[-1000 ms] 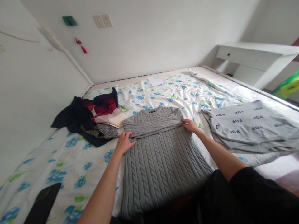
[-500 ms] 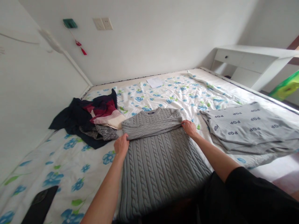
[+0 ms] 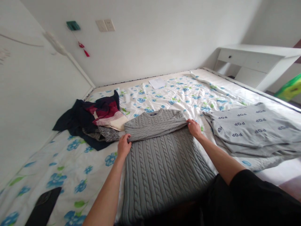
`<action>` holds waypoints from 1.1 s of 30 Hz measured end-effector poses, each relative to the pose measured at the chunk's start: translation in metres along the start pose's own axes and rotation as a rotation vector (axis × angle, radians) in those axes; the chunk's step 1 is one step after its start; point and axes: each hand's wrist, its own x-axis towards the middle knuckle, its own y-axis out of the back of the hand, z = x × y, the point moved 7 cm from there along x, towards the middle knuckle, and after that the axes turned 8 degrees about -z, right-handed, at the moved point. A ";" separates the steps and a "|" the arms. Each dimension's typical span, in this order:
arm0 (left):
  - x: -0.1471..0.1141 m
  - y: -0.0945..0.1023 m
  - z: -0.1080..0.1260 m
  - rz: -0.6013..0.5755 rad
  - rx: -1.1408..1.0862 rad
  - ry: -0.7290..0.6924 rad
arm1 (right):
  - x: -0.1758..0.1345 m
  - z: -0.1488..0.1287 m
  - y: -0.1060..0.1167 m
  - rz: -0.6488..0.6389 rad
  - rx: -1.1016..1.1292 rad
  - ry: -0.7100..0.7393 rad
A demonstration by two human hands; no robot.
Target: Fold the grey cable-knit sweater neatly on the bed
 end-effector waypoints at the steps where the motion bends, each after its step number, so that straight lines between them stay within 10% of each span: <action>1: 0.000 0.001 0.001 0.030 -0.001 -0.001 | 0.001 0.003 -0.001 -0.009 -0.003 -0.018; 5: -0.012 0.008 0.008 0.156 0.080 0.026 | 0.000 0.009 -0.007 -0.064 -0.025 -0.019; 11: -0.027 -0.003 0.026 -0.076 0.229 -0.079 | -0.003 0.008 -0.008 -0.068 -0.030 -0.003; 23: -0.009 0.020 0.000 -0.002 0.333 -0.023 | -0.005 0.004 0.003 -0.080 -0.100 -0.069; 33: 0.003 -0.007 0.010 -0.116 0.171 -0.155 | -0.008 -0.001 0.003 -0.098 -0.121 -0.051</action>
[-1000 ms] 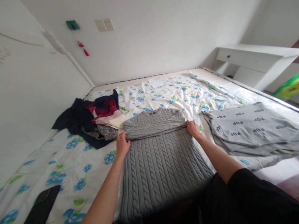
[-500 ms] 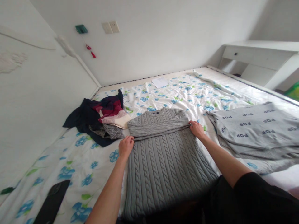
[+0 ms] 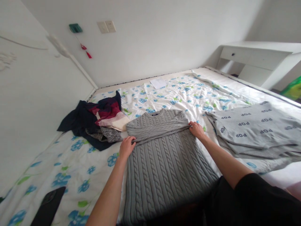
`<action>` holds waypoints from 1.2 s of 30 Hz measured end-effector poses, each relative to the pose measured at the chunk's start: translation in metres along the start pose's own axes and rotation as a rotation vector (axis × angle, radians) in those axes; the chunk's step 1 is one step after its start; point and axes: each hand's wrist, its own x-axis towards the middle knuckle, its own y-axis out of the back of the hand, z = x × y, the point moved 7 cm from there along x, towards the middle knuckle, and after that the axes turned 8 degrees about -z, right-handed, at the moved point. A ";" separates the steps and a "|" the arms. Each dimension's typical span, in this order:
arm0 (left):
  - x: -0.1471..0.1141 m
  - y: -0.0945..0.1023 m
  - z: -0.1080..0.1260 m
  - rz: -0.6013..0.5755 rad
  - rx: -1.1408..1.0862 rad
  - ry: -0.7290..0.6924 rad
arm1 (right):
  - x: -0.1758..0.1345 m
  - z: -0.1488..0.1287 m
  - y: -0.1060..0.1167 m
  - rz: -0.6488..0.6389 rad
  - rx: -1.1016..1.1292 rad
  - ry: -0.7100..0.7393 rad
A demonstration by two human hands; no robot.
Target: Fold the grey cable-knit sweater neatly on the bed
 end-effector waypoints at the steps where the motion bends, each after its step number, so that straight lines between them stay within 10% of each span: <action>1: -0.002 -0.003 -0.002 0.004 0.006 0.014 | 0.000 0.000 0.000 0.000 -0.001 0.002; 11: 0.012 -0.012 -0.033 -0.048 -0.203 0.197 | 0.009 -0.001 -0.005 -0.017 0.000 -0.046; 16: 0.033 0.010 -0.010 0.166 -0.091 0.082 | 0.007 -0.010 -0.005 0.008 -0.030 -0.059; 20: 0.056 -0.008 0.020 0.064 -0.100 -0.046 | 0.005 -0.016 -0.005 0.025 -0.022 -0.048; 25: 0.056 -0.044 0.011 -0.062 -0.025 0.166 | 0.008 -0.015 -0.006 0.024 -0.030 -0.032; 36: 0.037 -0.054 0.011 0.069 -0.049 0.263 | 0.058 -0.069 0.008 0.184 0.013 0.172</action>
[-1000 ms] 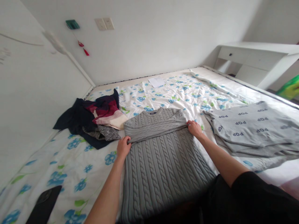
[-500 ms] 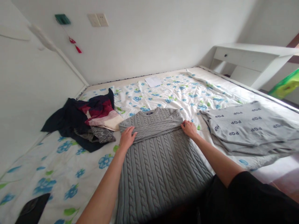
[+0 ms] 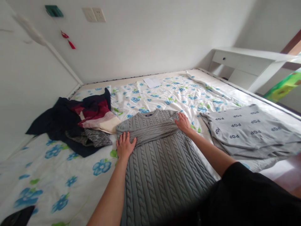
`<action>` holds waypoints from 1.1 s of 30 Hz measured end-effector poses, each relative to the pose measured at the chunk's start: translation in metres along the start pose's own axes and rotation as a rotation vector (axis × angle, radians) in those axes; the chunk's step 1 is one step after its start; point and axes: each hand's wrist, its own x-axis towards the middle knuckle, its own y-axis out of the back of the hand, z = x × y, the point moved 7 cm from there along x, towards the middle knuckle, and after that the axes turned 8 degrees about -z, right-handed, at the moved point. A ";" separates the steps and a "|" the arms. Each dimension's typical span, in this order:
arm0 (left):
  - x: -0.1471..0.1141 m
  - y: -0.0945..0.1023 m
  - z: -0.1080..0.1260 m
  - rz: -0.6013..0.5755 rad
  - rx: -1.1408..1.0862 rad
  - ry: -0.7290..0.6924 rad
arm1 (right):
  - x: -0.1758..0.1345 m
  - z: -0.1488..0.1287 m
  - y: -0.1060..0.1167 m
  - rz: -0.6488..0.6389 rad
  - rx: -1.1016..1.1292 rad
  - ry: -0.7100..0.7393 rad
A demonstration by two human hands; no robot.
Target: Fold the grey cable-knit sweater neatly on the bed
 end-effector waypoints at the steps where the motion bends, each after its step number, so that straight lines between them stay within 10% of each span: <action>1: -0.001 -0.001 0.000 0.004 0.000 -0.003 | 0.009 -0.008 -0.007 -0.010 -0.005 0.021; 11: 0.025 -0.012 -0.025 -0.193 -0.039 0.201 | 0.034 0.053 -0.081 -0.268 0.019 -0.148; 15: 0.035 -0.004 -0.024 -0.045 -0.092 0.296 | 0.036 0.061 -0.087 -0.234 0.023 -0.144; 18: 0.041 0.007 -0.002 0.114 -0.011 0.119 | 0.036 0.057 -0.089 -0.221 0.027 -0.139; 22: 0.063 -0.001 0.015 -0.068 0.070 -0.209 | 0.036 0.055 -0.087 -0.205 0.016 -0.134; 33: 0.102 -0.014 -0.054 -0.112 -0.061 -0.078 | 0.043 0.073 -0.090 -0.245 0.066 -0.115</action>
